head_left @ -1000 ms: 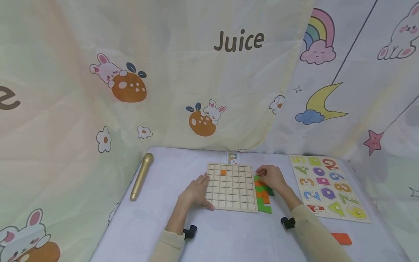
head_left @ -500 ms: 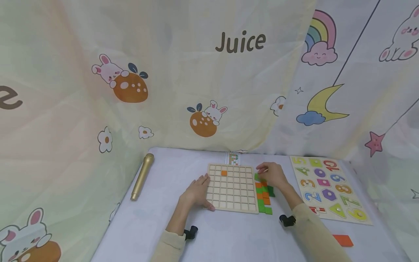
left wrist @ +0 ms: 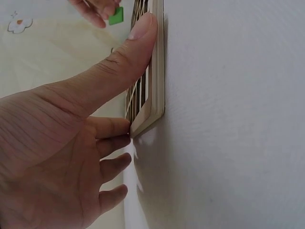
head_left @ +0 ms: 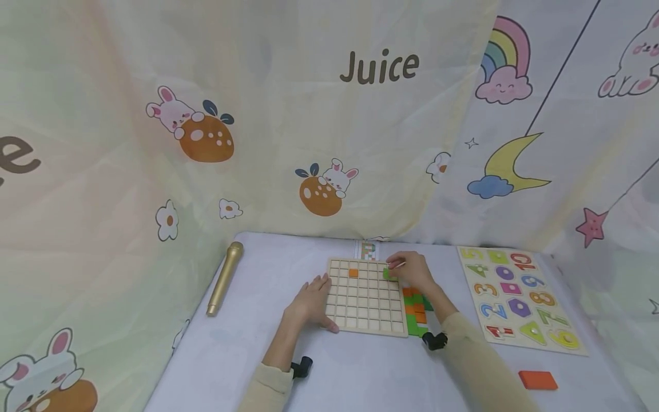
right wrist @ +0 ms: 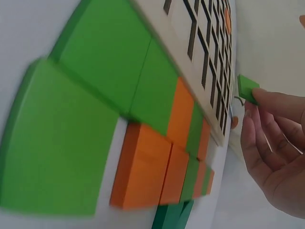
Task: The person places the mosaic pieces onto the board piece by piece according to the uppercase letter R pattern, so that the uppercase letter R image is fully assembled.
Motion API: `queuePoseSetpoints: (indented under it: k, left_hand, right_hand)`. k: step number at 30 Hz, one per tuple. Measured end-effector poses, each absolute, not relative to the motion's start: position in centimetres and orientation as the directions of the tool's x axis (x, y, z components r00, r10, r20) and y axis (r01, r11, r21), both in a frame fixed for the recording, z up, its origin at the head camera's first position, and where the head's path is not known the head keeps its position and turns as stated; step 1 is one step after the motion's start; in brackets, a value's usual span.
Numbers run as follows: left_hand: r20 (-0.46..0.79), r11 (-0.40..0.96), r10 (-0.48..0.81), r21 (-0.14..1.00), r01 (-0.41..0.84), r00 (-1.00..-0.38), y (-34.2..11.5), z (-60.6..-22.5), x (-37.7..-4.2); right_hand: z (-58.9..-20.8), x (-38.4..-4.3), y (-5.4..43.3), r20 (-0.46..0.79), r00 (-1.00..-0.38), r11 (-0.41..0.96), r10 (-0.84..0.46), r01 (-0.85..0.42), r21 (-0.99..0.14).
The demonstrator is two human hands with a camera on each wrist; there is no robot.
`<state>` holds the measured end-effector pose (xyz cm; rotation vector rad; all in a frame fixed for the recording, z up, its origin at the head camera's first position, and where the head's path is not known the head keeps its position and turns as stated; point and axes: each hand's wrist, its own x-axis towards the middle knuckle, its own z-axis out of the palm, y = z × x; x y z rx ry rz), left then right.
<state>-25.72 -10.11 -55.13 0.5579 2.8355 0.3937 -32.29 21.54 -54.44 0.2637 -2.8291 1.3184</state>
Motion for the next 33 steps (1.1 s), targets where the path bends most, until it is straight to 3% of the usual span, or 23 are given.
queuePoseSetpoints:
  k: [11,23,33]
  left_hand:
    - [-0.173,0.896,0.394,0.292,0.335,-0.903,-10.0,-55.2,-25.8]
    - [-0.161,0.891,0.394,0.307,0.334,-0.905,-10.1,-55.2,-25.7]
    - [-0.173,0.896,0.398,0.285,0.341,-0.901,-10.2,-54.9,-25.7]
  right_hand:
    - [-55.5,-33.6,18.6,0.080,-0.976,0.579,-0.203,-0.185,-0.794]
    - [-56.3,-34.5,16.6,0.026,-0.979,0.558,-0.203,-0.137,-0.819]
    - [-56.5,-34.7,15.7,0.058,-0.977,0.613,-0.204,-0.173,-0.771]
